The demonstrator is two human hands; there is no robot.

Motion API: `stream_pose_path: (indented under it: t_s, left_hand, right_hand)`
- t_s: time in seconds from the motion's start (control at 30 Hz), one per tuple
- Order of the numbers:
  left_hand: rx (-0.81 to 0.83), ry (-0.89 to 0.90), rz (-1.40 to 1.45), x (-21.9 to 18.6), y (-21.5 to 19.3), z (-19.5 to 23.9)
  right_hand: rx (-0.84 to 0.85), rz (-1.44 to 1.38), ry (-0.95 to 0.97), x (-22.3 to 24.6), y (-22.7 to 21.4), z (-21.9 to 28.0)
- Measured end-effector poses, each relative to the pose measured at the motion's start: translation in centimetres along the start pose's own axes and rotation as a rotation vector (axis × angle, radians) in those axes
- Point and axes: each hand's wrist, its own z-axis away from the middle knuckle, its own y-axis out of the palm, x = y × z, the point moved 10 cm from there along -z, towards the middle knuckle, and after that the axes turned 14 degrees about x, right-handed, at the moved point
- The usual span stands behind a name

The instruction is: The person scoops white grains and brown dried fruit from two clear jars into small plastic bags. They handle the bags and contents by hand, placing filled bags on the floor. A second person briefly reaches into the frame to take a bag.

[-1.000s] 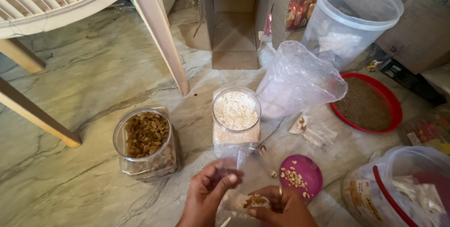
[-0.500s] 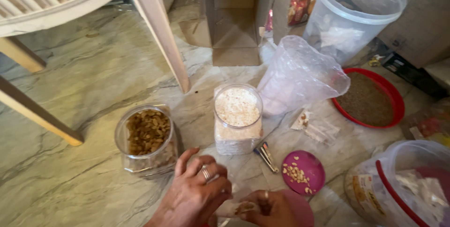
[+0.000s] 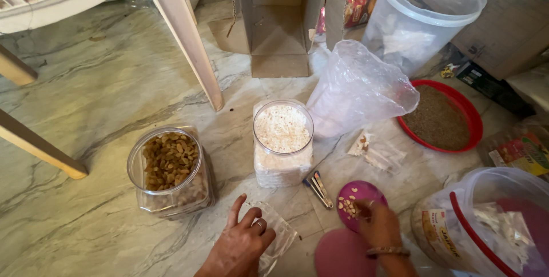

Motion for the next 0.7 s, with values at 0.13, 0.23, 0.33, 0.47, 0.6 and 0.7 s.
stream_pose_path:
  t_s: [0.13,0.23,0.33,0.47,0.6,0.7]
  left_hand:
    - [-0.02,-0.019,-0.052,0.0,-0.2,0.0]
    - [-0.058,-0.013,-0.049,0.0,-0.5,0.0]
    - [-0.106,-0.024,-0.059,0.1,-0.5,0.3]
    - [-0.09,-0.041,-0.088,0.5,0.0,0.1]
    - [-0.085,-0.054,-0.054,0.8,0.2,0.2]
    - [-0.052,-0.066,-0.043,0.9,0.5,0.2]
  right_hand:
    - [-0.02,0.127,-0.036,-0.9,-0.9,-0.7]
    - [-0.06,0.19,-0.135,-0.6,-0.4,-0.5]
    - [-0.089,0.104,-0.108,-2.5,-0.2,-0.9]
    - [-0.111,-0.246,-0.027,-7.4,-0.4,-2.1]
    - [-0.004,-0.713,0.055,-11.4,1.9,-3.5]
    - [0.027,-0.877,0.116,-12.5,3.1,-3.6]
